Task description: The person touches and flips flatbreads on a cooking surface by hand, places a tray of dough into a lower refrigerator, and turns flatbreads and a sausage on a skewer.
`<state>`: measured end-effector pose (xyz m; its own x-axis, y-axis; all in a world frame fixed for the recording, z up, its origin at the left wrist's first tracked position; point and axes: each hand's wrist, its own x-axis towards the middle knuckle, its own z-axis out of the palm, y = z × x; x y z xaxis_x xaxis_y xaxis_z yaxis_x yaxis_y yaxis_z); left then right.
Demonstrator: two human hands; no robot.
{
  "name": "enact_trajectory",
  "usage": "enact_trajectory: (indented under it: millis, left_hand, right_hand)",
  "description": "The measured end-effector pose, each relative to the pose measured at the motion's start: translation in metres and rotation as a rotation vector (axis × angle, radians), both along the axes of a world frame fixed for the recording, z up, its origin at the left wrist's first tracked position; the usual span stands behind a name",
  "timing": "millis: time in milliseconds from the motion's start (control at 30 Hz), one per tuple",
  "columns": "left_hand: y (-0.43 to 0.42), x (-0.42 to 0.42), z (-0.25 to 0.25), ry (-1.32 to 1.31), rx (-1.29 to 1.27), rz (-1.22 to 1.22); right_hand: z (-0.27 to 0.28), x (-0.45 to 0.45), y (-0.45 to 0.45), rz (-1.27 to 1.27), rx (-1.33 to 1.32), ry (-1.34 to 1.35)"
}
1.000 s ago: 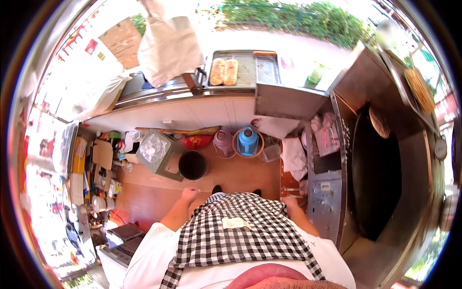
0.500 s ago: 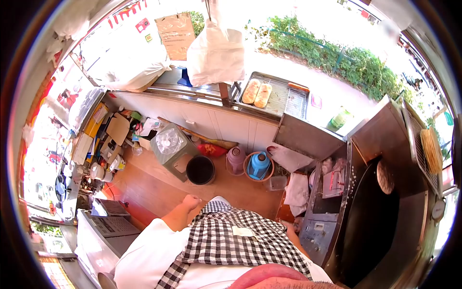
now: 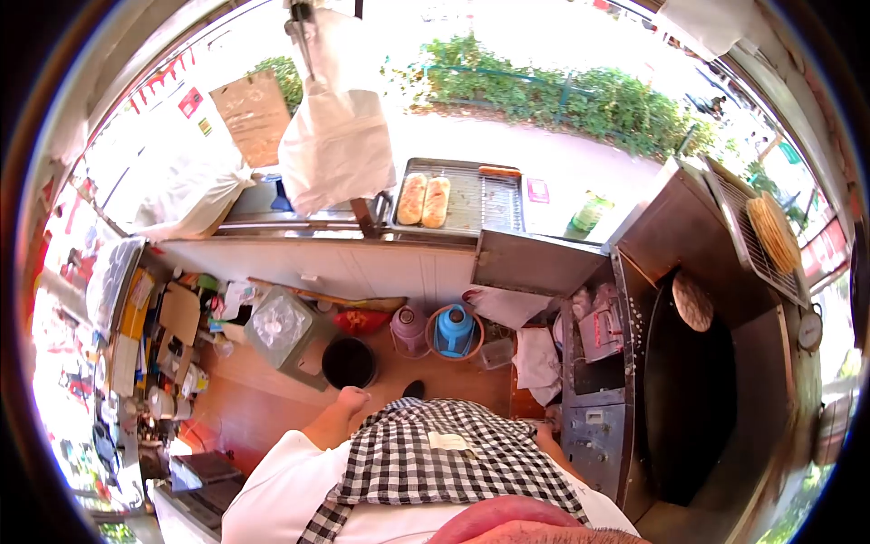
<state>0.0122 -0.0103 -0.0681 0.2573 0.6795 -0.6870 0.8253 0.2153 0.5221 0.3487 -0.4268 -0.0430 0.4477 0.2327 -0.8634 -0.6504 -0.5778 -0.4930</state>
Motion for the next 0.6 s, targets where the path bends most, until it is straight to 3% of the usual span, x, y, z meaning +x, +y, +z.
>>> enact_trajectory:
  millis: [67, 167, 233, 400, 500, 567, 600]
  left_hand:
    - [0.026, 0.013, -0.029, -0.032, -0.009, -0.048]
    - [0.052, 0.049, -0.005, -0.048, -0.035, -0.11]
    - [0.06, 0.075, 0.036, -0.061, -0.077, -0.11]
    - [0.094, 0.099, 0.024, -0.081, -0.039, -0.206]
    - [0.108, 0.105, 0.028, -0.047, -0.084, -0.248]
    - [0.115, 0.108, 0.036, -0.032, -0.107, -0.309]
    - [0.119, 0.11, 0.038, -0.032, -0.099, -0.334]
  right_hand:
    - [0.0, 0.001, 0.006, -0.096, -0.029, 0.043]
    - [-0.001, 0.0, 0.018, -0.238, -0.023, 0.079]
    - [0.011, -0.005, 0.026, -0.133, -0.012, -0.044]
    - [0.029, -0.019, 0.034, 0.06, -0.026, -0.279]
    - [0.001, -0.026, 0.042, -0.186, -0.072, -0.137]
    - [0.006, -0.034, 0.042, 0.096, -0.184, -0.309]
    - [-0.003, -0.04, 0.042, 0.043, -0.186, -0.326]
